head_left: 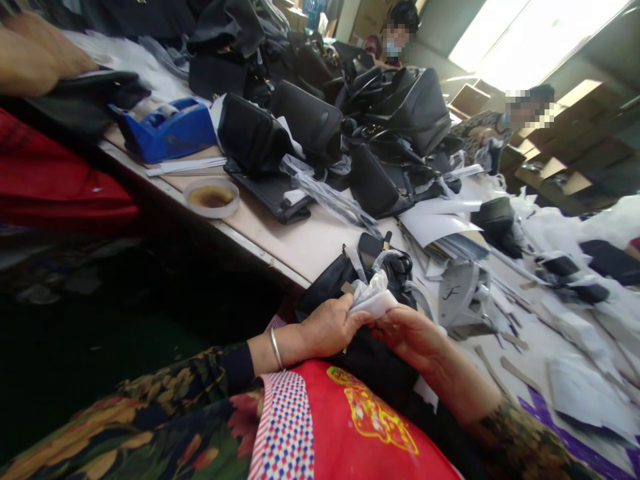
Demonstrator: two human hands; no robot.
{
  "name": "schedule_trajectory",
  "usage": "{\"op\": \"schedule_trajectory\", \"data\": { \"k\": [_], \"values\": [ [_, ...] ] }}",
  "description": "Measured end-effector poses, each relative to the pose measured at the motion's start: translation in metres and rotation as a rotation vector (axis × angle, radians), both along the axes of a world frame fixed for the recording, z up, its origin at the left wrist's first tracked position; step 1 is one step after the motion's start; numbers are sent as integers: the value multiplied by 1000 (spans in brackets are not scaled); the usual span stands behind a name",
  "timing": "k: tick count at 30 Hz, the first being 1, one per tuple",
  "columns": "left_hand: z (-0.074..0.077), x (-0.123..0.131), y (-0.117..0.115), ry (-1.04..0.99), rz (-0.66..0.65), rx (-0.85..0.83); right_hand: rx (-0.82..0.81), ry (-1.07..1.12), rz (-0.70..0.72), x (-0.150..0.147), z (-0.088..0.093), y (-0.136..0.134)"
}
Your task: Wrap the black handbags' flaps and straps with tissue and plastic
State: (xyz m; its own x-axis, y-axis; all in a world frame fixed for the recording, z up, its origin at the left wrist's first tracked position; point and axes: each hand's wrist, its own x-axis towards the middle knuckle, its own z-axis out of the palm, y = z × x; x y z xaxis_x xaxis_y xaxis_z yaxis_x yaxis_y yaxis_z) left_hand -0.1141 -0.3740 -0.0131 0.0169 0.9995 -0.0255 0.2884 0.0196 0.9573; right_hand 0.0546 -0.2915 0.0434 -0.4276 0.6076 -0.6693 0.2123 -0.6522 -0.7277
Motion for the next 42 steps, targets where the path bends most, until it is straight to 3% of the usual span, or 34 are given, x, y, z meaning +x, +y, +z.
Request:
{"op": "schedule_trajectory", "data": {
  "k": [4,9,12,17,22,27,31,35,39,42],
  "values": [
    [-1,-1,1,-13,7,22,-11,116,26,-5,-4,-5],
    [-2,2,1,-69,0,-17,41,114,-194,-20,-16,-21],
    [-1,4,0,-122,7,-35,80,166,-249,-23,-18,-29],
    [1,7,0,-345,15,-164,50,244,-171,-19,-15,-32],
    [0,6,1,-413,-12,-138,146,184,-64,-10,-13,-30],
    [-5,4,2,-544,13,-188,504,-151,160,15,-9,-32],
    [-7,4,4,-672,7,-265,1103,-349,379,31,-2,-26],
    [-8,4,5,-700,-25,-288,1617,-343,700,32,10,-5],
    [-5,3,6,-668,-74,-293,1874,-318,976,20,28,18],
    [-3,0,6,-601,-97,-300,1869,-282,1137,5,39,32]
  ]
}}
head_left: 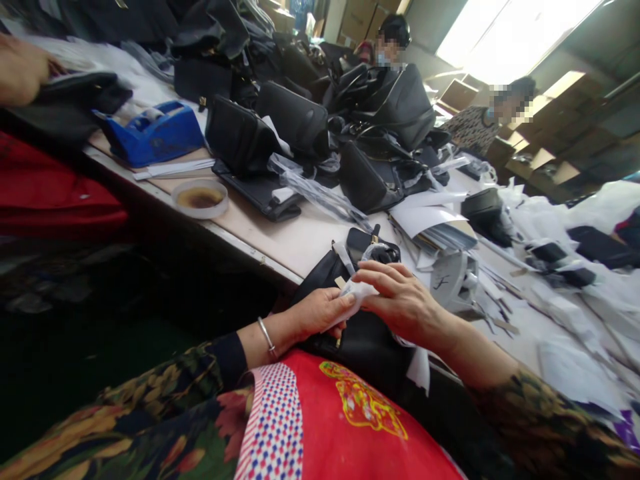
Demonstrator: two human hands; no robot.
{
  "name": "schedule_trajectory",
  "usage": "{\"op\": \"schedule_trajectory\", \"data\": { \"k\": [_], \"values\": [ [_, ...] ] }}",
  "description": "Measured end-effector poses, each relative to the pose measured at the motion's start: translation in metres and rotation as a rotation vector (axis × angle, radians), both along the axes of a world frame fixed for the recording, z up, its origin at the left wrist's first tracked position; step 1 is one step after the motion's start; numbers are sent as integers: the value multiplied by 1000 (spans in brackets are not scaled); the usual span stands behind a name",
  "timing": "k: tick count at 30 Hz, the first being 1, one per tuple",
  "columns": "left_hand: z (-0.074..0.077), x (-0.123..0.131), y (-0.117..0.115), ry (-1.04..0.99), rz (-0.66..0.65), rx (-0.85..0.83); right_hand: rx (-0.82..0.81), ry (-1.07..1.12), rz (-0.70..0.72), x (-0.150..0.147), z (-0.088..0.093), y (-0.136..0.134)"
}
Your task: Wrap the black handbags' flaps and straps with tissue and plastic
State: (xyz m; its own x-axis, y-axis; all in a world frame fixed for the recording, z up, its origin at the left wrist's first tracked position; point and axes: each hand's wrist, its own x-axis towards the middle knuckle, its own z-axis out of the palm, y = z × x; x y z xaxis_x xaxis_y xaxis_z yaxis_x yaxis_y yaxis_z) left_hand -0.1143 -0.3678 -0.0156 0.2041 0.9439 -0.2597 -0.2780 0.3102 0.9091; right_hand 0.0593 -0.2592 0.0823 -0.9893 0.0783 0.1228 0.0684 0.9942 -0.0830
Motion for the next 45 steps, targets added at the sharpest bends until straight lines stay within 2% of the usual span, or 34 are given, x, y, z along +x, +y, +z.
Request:
{"op": "schedule_trajectory", "data": {
  "k": [5,9,13,19,25,29,35,40,45],
  "values": [
    [0,-2,-1,214,-33,92,-265,-220,37,-16,1,21],
    [-3,-2,-3,253,-35,166,-399,-279,76,-15,-3,30],
    [-3,-2,-3,214,-34,131,-430,-194,96,-13,-5,27],
    [1,1,0,9,-19,-27,-467,-25,112,-13,-14,16],
    [5,3,-2,11,-17,39,-400,103,97,-6,-31,14],
    [7,3,-1,-42,8,-40,-408,117,82,-3,-38,14],
    [9,6,1,-13,27,-149,-439,130,18,-1,-34,10],
    [8,8,1,32,38,-107,-459,91,17,-2,-27,8],
    [2,10,-1,74,43,-44,-505,97,-38,-3,-29,8]
  ]
}}
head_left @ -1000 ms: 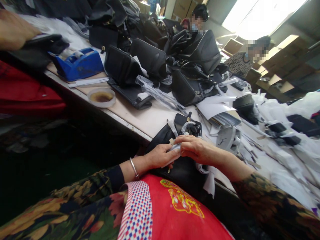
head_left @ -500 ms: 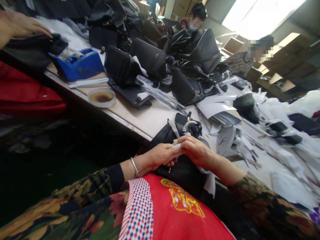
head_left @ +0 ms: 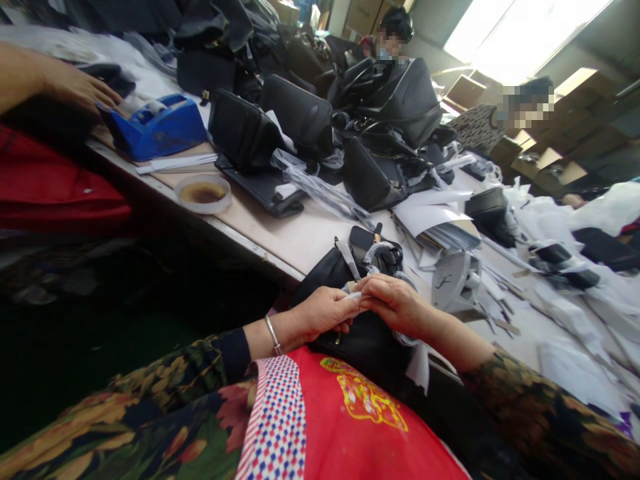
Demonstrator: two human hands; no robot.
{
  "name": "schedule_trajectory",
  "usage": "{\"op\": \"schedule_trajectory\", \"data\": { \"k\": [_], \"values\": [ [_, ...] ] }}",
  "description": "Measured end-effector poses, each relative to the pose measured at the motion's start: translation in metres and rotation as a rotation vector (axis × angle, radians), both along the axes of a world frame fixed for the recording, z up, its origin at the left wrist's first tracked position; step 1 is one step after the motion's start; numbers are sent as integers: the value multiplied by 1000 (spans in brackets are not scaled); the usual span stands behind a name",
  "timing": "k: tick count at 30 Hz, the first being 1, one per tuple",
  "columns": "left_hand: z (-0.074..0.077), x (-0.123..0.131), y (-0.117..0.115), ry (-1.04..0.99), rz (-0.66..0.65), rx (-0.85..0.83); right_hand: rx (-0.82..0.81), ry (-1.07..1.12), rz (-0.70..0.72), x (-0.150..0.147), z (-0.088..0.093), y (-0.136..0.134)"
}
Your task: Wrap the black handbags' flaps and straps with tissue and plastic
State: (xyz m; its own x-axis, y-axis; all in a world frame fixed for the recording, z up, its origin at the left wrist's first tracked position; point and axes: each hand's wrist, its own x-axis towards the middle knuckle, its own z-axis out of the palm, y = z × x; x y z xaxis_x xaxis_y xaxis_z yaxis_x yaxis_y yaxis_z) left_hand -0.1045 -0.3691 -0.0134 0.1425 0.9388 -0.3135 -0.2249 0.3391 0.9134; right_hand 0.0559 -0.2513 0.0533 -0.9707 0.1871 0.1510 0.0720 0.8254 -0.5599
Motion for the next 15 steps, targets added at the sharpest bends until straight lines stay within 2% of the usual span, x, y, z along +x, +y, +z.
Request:
{"op": "schedule_trajectory", "data": {
  "k": [6,15],
  "values": [
    [-3,-2,-3,78,-43,109,-51,-23,-90,2,-5,-2],
    [-2,-2,-4,107,-44,104,-65,2,-186,9,-10,-8]
  ]
}}
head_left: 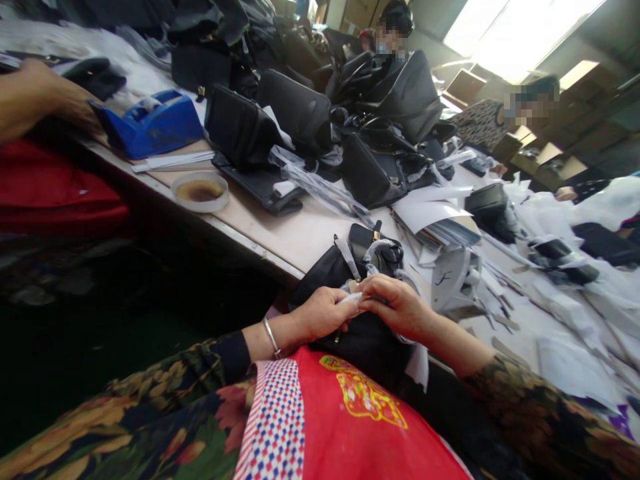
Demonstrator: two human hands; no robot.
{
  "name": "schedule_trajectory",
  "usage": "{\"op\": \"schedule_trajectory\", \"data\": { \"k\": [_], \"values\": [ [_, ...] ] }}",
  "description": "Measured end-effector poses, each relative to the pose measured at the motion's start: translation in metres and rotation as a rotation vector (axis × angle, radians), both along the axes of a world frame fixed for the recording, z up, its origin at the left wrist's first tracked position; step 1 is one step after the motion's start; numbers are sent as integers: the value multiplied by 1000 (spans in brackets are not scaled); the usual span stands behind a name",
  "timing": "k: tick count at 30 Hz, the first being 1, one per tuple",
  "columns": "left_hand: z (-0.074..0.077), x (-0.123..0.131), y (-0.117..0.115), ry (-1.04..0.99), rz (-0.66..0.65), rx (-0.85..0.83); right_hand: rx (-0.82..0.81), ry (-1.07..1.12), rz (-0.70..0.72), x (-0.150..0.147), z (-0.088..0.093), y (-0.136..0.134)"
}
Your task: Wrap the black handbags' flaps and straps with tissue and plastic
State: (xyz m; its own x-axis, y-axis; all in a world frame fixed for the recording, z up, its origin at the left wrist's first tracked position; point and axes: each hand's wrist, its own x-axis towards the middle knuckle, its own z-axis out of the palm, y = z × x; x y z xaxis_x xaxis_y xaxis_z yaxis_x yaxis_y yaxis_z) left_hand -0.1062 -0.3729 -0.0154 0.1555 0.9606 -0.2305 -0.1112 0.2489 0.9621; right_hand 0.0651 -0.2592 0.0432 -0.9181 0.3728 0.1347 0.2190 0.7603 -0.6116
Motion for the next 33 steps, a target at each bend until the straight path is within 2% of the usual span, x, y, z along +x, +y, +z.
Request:
{"op": "schedule_trajectory", "data": {
  "k": [7,11,20,24,29,33],
  "values": [
    [-4,0,0,-13,-8,6,-57,102,91,5,-8,3],
    [-5,0,0,-8,-8,1,-26,143,59,6,-10,-2],
    [8,-1,-4,-39,-64,-18,-7,134,-97,0,-7,-18],
    [4,3,-4,44,17,-12,-19,142,-139,-3,-8,-21],
    [-2,9,-3,80,67,15,-166,72,-196,-1,-11,-19],
    [-4,11,-3,125,116,86,-90,2,-193,2,-5,-12]
  ]
}}
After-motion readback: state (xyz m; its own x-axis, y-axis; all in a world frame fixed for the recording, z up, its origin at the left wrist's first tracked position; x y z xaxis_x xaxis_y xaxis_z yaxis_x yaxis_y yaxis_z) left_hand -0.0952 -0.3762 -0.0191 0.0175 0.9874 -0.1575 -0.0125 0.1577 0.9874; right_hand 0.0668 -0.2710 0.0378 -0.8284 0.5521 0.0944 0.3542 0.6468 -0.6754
